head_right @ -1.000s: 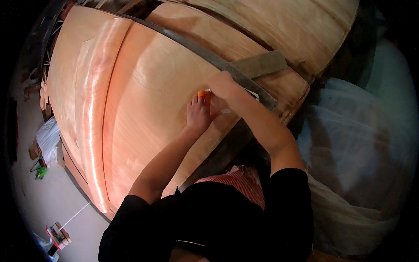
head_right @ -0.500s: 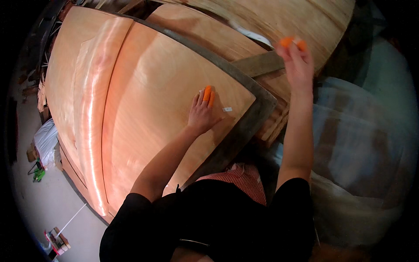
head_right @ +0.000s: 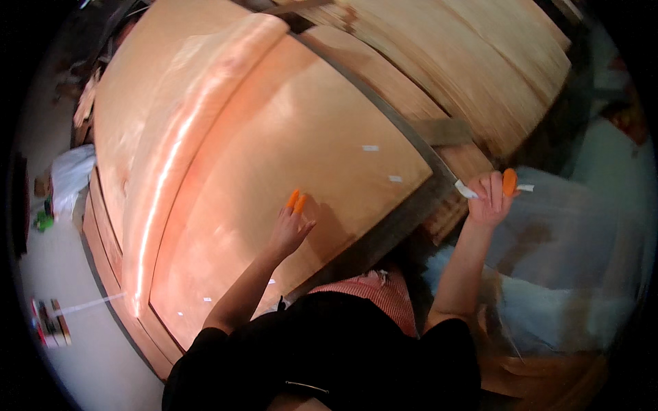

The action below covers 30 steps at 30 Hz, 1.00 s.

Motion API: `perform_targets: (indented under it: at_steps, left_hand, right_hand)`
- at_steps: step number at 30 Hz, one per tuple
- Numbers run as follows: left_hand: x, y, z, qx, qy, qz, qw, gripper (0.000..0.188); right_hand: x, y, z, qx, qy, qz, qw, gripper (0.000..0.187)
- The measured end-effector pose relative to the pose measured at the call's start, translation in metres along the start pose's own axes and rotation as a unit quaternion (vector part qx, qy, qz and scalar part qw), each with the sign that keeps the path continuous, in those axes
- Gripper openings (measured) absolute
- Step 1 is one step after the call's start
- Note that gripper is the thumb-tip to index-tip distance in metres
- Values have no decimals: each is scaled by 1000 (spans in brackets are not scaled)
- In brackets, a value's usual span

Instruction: The person applies small strips of white tape to the surface of a large, curved wooden panel. They repeatedly lift the edge of a protective orange sheet covering the wood, place a tape strip on the exposed surface, and smooth it down. The person works methodically across the panel, handling the tape and sheet with both hands.

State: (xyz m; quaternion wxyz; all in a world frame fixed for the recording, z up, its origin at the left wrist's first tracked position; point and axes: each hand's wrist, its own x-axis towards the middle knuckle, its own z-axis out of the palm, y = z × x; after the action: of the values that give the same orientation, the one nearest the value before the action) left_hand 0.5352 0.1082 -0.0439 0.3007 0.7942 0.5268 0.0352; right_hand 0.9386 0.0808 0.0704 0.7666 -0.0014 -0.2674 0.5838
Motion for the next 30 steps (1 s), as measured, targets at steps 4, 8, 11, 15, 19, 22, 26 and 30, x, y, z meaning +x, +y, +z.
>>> perform_targets:
  at_steps: [4, 8, 11, 15, 19, 22, 26, 30]
  left_hand:
    - [-62, -68, -30, -13, 157, -49, 986, 67]
    - [-132, -157, -84, 16, 234, -128, 964, 65]
    - [-170, -229, -118, 58, 317, -165, 932, 68]
    - [-206, -320, -168, 141, 389, -236, 879, 71]
    - [-205, -349, -211, 183, 343, -391, 834, 73]
    - [-207, -346, -214, 155, 302, -428, 837, 78]
    - [-220, -343, -182, 166, 317, -432, 828, 80]
    - [-245, -336, -139, 182, 304, -425, 833, 84]
  right_hand:
    - [3, 40, 27, -36, 64, 36, 997, 19]
    - [-7, 104, 58, 0, 14, 118, 993, 16]
    - [-18, 135, 77, -14, -34, 155, 987, 18]
    - [-26, 160, 106, -62, -56, 173, 981, 17]
    - [-33, 171, 135, -92, -71, 182, 976, 20]
    - [-37, 169, 148, -131, -84, 188, 970, 24]
    - [-39, 178, 165, -145, -62, 215, 964, 25]
    - [-39, 190, 163, -136, -32, 241, 960, 26]
